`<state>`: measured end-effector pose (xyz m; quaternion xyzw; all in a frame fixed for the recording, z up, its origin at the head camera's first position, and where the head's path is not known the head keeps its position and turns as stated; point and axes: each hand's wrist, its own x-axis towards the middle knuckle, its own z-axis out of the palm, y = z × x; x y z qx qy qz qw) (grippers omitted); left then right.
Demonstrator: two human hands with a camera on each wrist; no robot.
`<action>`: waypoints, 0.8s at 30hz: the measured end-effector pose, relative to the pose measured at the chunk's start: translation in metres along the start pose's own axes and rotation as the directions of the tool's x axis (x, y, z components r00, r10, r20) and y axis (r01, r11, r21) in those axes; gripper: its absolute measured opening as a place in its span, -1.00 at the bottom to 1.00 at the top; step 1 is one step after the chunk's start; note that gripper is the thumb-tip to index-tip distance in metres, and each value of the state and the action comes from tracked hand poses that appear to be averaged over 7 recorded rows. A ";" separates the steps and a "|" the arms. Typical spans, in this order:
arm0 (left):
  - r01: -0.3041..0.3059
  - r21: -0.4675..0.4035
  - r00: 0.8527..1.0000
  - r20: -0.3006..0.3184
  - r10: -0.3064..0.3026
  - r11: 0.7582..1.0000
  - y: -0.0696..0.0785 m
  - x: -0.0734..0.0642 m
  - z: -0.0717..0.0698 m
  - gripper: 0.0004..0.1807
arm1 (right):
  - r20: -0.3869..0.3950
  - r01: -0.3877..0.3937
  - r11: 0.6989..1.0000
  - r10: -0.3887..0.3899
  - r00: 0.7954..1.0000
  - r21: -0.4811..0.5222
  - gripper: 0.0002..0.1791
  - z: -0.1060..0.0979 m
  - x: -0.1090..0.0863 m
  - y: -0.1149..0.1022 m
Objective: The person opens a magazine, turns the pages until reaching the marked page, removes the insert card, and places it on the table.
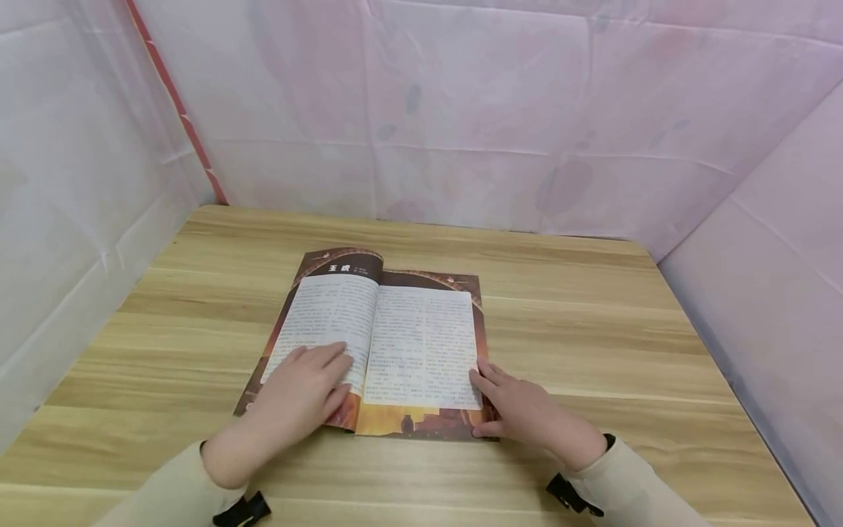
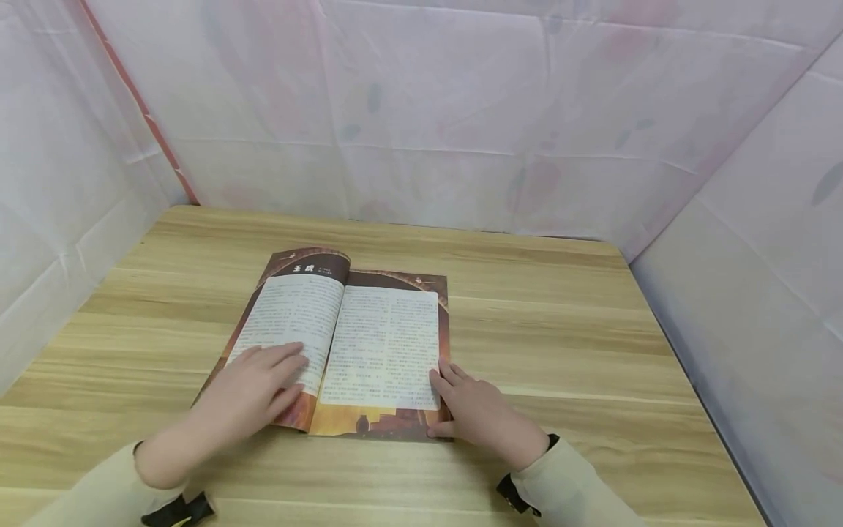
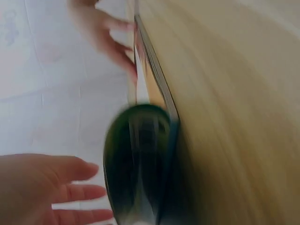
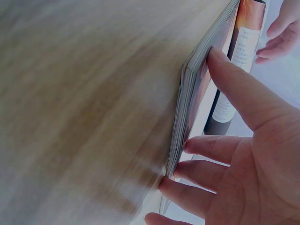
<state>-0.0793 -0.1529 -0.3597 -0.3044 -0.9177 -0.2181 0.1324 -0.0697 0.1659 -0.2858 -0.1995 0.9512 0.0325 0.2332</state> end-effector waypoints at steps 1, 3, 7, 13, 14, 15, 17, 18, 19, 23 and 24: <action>-0.027 -0.013 1.000 0.006 0.027 1.000 0.004 0.002 0.002 -0.65 | -0.003 0.000 1.000 0.000 1.000 -0.001 -0.09 0.000 0.000 0.000; -0.072 -0.035 0.997 0.032 0.074 0.997 0.010 0.005 0.003 -0.65 | -0.008 0.001 1.000 -0.001 1.000 0.000 -0.09 -0.001 -0.001 -0.001; -0.150 -0.061 0.984 0.093 0.155 0.987 0.017 0.010 0.008 -0.62 | -0.021 0.007 1.000 -0.007 1.000 -0.004 -0.09 -0.001 -0.002 -0.001; -0.184 -0.076 0.956 0.220 0.196 0.980 0.024 0.012 0.013 -0.61 | -0.039 0.009 1.000 -0.010 0.999 -0.012 -0.09 -0.001 -0.003 0.001; -0.179 -0.077 0.951 0.242 0.193 0.981 0.025 0.013 0.012 -0.60 | -0.042 0.010 1.000 -0.010 0.999 -0.013 -0.09 -0.001 -0.003 0.002; -0.173 -0.078 0.947 0.262 0.188 0.982 0.027 0.013 0.012 -0.60 | -0.045 0.011 1.000 -0.011 0.999 -0.014 -0.09 -0.001 -0.003 0.002; -0.159 -0.072 0.941 0.290 0.173 0.985 0.028 0.014 0.012 -0.59 | -0.052 0.018 1.000 -0.019 0.998 -0.019 -0.10 -0.001 -0.003 0.003; -0.153 -0.066 0.939 0.300 0.166 0.986 0.029 0.014 0.011 -0.58 | -0.055 0.022 1.000 -0.023 0.998 -0.019 -0.10 -0.001 -0.003 0.003; -0.145 -0.062 0.938 0.308 0.157 0.987 0.030 0.014 0.011 -0.58 | -0.058 0.027 0.999 -0.028 0.998 -0.019 -0.11 -0.001 -0.003 0.003; -0.134 -0.030 0.937 0.322 0.137 0.991 0.032 0.013 0.011 -0.56 | -0.062 0.037 0.999 -0.038 0.997 -0.022 -0.12 0.000 -0.002 0.003; -0.133 -0.025 0.936 0.324 0.134 0.991 0.033 0.013 0.011 -0.56 | -0.062 0.037 0.999 -0.038 0.997 -0.022 -0.12 0.000 -0.002 0.003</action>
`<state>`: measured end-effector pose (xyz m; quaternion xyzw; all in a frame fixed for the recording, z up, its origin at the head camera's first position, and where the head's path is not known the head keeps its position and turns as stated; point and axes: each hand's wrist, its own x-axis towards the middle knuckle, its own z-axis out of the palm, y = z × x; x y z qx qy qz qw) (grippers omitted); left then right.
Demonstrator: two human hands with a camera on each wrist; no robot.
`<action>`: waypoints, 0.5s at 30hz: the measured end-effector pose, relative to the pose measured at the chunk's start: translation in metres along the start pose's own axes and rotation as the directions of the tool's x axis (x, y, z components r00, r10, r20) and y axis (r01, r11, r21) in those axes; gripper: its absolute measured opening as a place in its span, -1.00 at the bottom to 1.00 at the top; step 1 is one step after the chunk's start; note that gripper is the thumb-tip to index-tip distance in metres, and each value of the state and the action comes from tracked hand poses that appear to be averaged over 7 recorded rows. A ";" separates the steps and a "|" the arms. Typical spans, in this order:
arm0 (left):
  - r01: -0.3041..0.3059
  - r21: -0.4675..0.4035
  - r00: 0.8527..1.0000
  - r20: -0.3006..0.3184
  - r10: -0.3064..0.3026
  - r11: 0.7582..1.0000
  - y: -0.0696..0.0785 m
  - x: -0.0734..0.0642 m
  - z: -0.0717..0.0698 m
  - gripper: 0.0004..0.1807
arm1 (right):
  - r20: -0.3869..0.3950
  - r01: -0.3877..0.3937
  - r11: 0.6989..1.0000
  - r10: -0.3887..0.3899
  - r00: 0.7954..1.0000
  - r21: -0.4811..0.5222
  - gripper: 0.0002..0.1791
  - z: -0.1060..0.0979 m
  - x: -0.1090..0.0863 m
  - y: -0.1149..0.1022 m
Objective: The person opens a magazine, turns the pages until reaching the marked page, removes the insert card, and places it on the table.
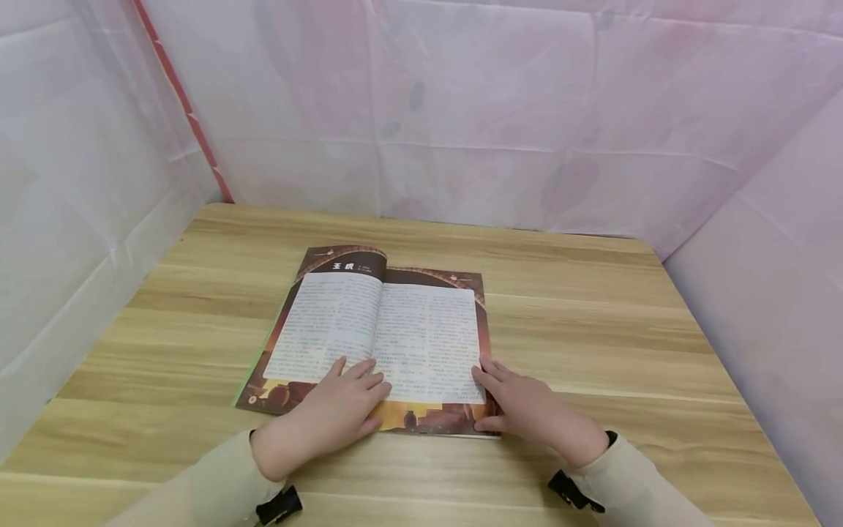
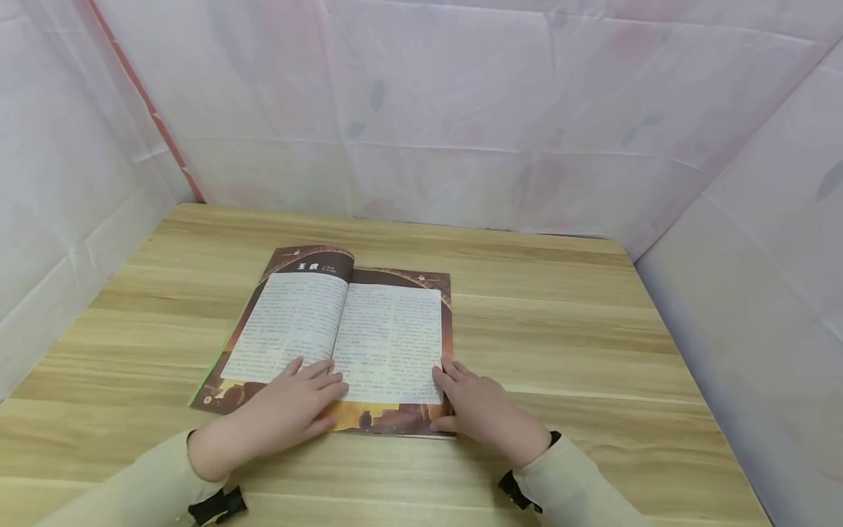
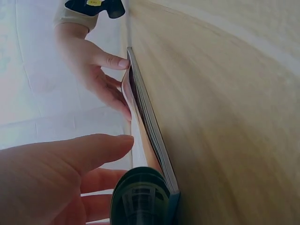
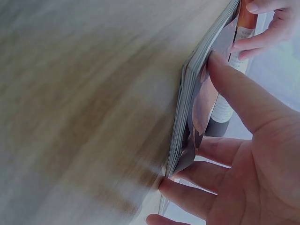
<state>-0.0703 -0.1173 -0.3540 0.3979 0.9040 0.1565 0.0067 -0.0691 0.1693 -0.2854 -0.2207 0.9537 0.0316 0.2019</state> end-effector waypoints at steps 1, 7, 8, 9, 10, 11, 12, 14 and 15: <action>0.004 0.000 1.000 0.003 -0.004 1.000 0.001 0.000 0.000 -0.56 | -0.001 -0.001 1.000 0.001 1.000 -0.001 -0.13 0.000 0.000 0.000; 0.052 -0.052 0.998 0.025 -0.051 0.997 0.006 0.004 -0.001 -0.51 | -0.001 -0.006 1.000 0.006 1.000 -0.017 -0.13 0.000 0.002 0.000; 0.061 -0.061 0.998 0.029 -0.059 0.996 0.006 0.005 -0.002 -0.50 | -0.001 -0.005 1.000 0.005 1.000 -0.021 -0.13 0.000 0.003 0.000; 0.066 -0.068 0.997 0.030 -0.064 0.995 0.007 0.006 -0.002 -0.50 | -0.002 -0.006 1.000 0.006 1.000 -0.026 -0.14 0.000 0.003 0.000; 0.071 -0.074 0.997 0.032 -0.069 0.995 0.007 0.007 -0.002 -0.49 | -0.004 -0.004 1.000 0.004 1.000 -0.031 -0.14 -0.001 0.003 0.001; 0.075 -0.077 0.997 0.036 -0.072 0.994 0.007 0.008 -0.003 -0.48 | -0.005 -0.002 0.999 0.002 1.000 -0.033 -0.15 -0.001 0.003 0.001; 0.075 -0.077 0.997 0.038 -0.072 0.994 0.008 0.008 -0.003 -0.47 | -0.005 0.000 0.999 0.000 1.000 -0.035 -0.15 -0.002 0.003 0.001; 0.076 -0.077 0.996 0.049 -0.073 0.994 0.008 0.009 -0.002 -0.46 | -0.008 0.003 0.999 -0.003 1.000 -0.033 -0.17 -0.003 0.003 0.001; 0.077 -0.080 0.996 0.054 -0.072 0.994 0.008 0.010 -0.003 -0.46 | -0.008 0.003 1.000 -0.004 1.000 -0.027 -0.17 -0.004 0.003 0.001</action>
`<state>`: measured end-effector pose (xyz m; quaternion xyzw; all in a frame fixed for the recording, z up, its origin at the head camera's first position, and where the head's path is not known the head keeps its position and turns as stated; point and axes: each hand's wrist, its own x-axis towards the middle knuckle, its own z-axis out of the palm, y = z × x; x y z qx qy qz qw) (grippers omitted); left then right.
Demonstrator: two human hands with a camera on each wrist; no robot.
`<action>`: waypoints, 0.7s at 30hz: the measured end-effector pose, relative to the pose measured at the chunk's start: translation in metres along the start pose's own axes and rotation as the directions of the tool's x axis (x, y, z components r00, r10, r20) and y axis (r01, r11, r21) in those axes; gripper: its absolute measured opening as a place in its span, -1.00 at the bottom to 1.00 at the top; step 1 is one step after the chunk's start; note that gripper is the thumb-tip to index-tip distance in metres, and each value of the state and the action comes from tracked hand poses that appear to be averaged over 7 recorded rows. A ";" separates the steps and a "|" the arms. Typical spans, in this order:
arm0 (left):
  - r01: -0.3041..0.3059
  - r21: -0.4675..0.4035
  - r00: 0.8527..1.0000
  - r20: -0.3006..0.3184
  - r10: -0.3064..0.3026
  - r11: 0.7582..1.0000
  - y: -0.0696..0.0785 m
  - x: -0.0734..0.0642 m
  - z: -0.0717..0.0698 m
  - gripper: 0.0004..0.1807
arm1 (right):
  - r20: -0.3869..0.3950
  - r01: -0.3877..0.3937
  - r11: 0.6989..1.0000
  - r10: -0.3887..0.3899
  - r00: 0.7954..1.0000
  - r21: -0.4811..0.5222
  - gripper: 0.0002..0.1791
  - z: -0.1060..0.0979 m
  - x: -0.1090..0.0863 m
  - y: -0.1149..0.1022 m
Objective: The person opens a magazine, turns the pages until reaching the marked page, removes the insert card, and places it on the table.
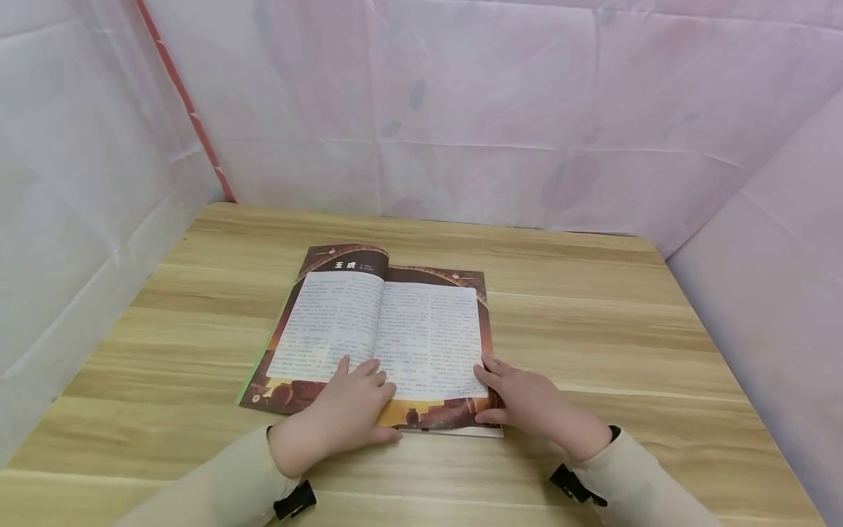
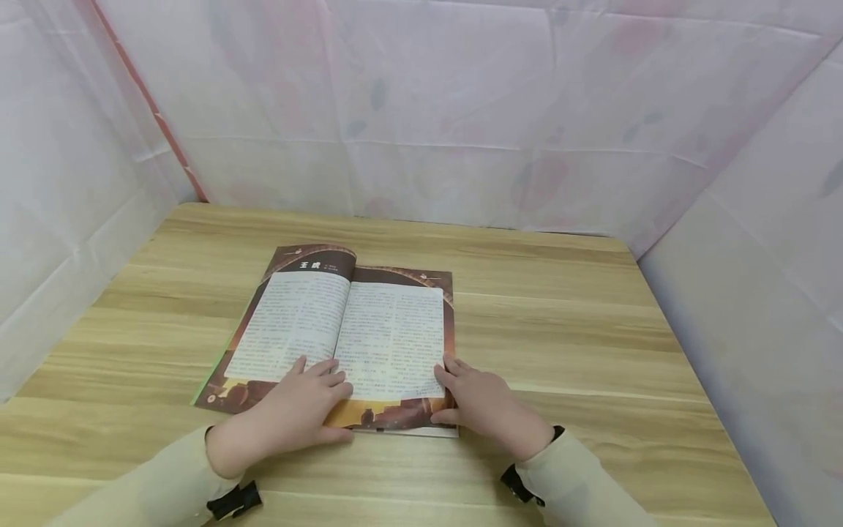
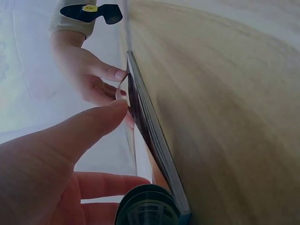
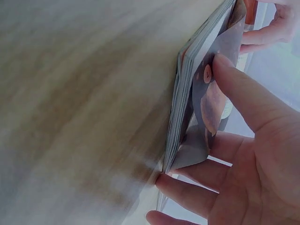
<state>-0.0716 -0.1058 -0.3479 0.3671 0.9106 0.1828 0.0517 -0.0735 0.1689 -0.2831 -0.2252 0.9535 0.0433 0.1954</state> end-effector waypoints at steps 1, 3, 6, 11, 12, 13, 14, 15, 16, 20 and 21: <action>0.003 -0.003 1.000 0.004 -0.003 1.000 0.000 0.000 0.000 -0.45 | 0.001 0.002 1.000 -0.002 1.000 0.006 -0.18 0.000 0.000 0.000; 0.007 -0.007 1.000 0.006 -0.007 1.000 0.000 0.001 0.001 -0.45 | 0.003 0.005 1.000 -0.005 1.000 0.017 -0.20 -0.001 0.000 0.001; 0.011 -0.005 1.000 0.002 -0.011 1.000 0.000 0.001 0.002 -0.45 | 0.002 0.010 1.000 -0.010 1.000 0.018 -0.25 -0.001 0.000 0.003; 0.019 -0.001 1.000 0.000 -0.019 1.000 -0.001 0.003 0.004 -0.48 | -0.030 0.038 0.999 -0.038 0.999 -0.005 -0.36 -0.001 0.002 0.004; 0.021 -0.003 1.000 0.000 -0.021 1.000 -0.001 0.003 0.004 -0.49 | -0.036 0.044 0.999 -0.045 0.998 -0.007 -0.37 -0.001 0.003 0.004; 0.023 -0.004 1.000 -0.002 -0.023 1.000 -0.002 0.003 0.005 -0.51 | -0.040 0.048 0.999 -0.049 0.998 -0.005 -0.38 -0.001 0.003 0.005; 0.022 -0.005 1.000 -0.007 -0.023 1.000 -0.002 0.004 0.005 -0.53 | -0.041 0.050 0.999 -0.050 0.998 -0.003 -0.39 -0.001 0.003 0.005; 0.020 -0.002 1.000 -0.017 -0.020 1.000 -0.003 0.004 0.006 -0.55 | -0.041 0.053 0.999 -0.053 0.998 0.003 -0.39 -0.001 0.003 0.005; 0.016 0.002 1.000 -0.027 -0.016 1.000 -0.004 0.004 0.006 -0.58 | -0.038 0.056 0.998 -0.055 0.998 0.010 -0.39 -0.002 0.003 0.006; 0.003 0.016 0.997 -0.076 -0.001 1.000 -0.005 0.003 0.008 -0.73 | -0.049 0.055 0.996 -0.051 0.997 0.074 -0.25 -0.001 0.001 0.008; 0.005 0.018 0.996 -0.089 -0.004 1.000 -0.005 0.003 0.008 -0.77 | -0.054 0.045 0.994 -0.039 0.998 0.102 -0.19 -0.001 0.001 0.008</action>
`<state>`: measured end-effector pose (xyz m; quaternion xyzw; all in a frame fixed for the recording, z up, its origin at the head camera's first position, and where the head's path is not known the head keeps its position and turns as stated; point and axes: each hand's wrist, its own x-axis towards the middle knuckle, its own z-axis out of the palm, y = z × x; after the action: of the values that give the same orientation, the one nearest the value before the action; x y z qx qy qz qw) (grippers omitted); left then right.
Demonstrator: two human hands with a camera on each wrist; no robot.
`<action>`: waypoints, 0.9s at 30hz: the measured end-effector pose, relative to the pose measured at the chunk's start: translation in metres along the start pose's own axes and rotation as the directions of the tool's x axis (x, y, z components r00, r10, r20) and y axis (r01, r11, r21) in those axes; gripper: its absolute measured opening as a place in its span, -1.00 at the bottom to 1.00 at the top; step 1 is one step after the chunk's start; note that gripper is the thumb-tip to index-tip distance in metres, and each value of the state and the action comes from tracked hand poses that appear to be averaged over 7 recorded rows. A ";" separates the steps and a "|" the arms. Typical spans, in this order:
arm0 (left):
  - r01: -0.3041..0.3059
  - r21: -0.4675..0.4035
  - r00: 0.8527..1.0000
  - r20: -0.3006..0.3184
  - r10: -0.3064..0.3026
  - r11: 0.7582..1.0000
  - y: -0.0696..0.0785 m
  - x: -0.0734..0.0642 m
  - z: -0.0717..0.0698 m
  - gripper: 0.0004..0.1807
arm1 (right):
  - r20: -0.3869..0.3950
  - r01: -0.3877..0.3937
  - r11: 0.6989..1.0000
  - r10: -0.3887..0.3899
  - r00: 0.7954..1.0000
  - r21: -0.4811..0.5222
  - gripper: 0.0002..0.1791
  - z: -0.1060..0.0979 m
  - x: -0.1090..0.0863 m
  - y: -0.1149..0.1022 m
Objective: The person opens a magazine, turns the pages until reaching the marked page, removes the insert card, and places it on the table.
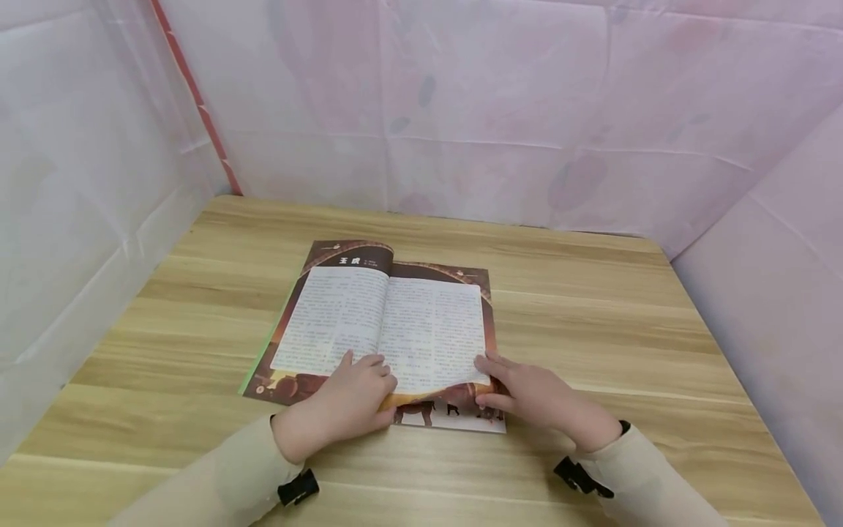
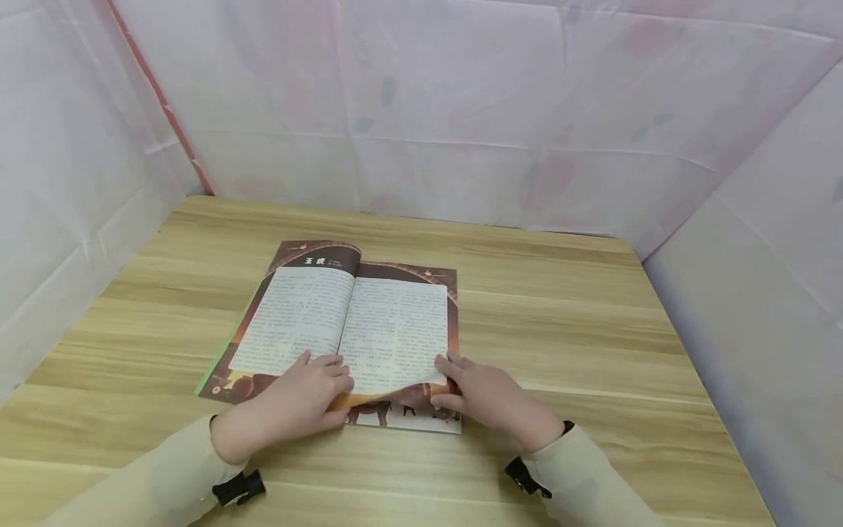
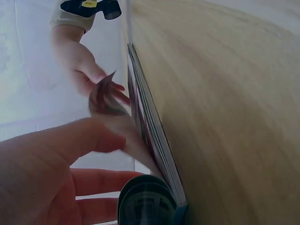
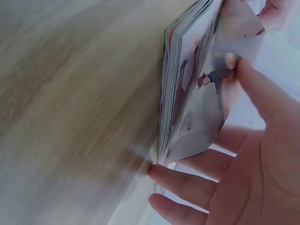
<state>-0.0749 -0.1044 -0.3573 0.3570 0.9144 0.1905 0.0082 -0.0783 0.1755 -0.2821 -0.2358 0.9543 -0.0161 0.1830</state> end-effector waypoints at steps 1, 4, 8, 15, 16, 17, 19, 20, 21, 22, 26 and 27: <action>0.008 -0.004 1.000 -0.014 -0.008 1.000 0.001 0.000 0.000 -0.80 | 0.004 -0.022 0.999 0.022 1.000 0.029 -0.11 -0.001 -0.001 0.000; 0.064 -0.027 0.997 -0.043 -0.065 0.998 0.006 0.002 0.000 -0.81 | 0.024 -0.095 0.989 0.093 0.995 0.113 0.11 -0.005 -0.002 -0.001; 0.146 -0.043 0.988 -0.049 -0.148 0.988 0.015 0.006 -0.003 -0.77 | 0.064 -0.143 0.972 0.133 0.989 0.186 0.29 -0.011 -0.003 -0.002; 0.157 -0.128 0.984 -0.067 -0.166 0.979 0.008 0.007 -0.004 -0.74 | 0.095 -0.090 0.993 0.083 0.992 0.077 0.14 -0.011 -0.004 -0.006; 0.154 -0.169 0.983 -0.069 -0.168 0.973 0.006 0.005 -0.004 -0.72 | 0.108 -0.074 0.997 0.070 0.992 0.037 0.09 -0.010 -0.004 -0.007; 0.153 -0.220 0.983 -0.070 -0.172 0.963 0.003 0.003 -0.004 -0.70 | 0.118 -0.059 0.998 0.059 0.991 0.000 0.04 -0.009 -0.004 -0.009; 0.154 -0.336 0.980 -0.071 -0.188 0.929 -0.003 -0.001 -0.004 -0.65 | 0.126 -0.024 0.999 0.030 0.992 -0.048 -0.05 -0.008 -0.003 -0.011; 0.154 -0.394 0.978 -0.071 -0.197 0.906 -0.005 -0.004 -0.005 -0.62 | 0.122 -0.014 0.998 0.022 0.992 -0.068 -0.08 -0.008 -0.003 -0.012; 0.156 -0.444 0.976 -0.072 -0.208 0.883 -0.008 -0.007 -0.007 -0.60 | 0.116 -0.006 0.997 0.016 0.993 -0.082 -0.09 -0.007 -0.003 -0.013; 0.159 -0.489 0.972 -0.073 -0.221 0.858 -0.012 -0.009 -0.008 -0.58 | 0.110 -0.006 0.996 0.016 0.994 -0.090 -0.11 -0.007 -0.003 -0.014; 0.176 -0.647 0.945 -0.101 -0.312 0.742 -0.028 -0.021 -0.020 -0.61 | 0.097 -0.017 0.995 0.026 0.995 -0.097 -0.13 -0.007 -0.003 -0.016; 0.181 -0.672 0.933 -0.115 -0.342 0.718 -0.033 -0.024 -0.023 -0.63 | 0.097 -0.021 0.995 0.030 0.995 -0.097 -0.13 -0.007 -0.003 -0.016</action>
<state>-0.0820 -0.1501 -0.3504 0.1732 0.8264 0.5331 0.0525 -0.0710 0.1623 -0.2723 -0.2326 0.9467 0.0436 0.2185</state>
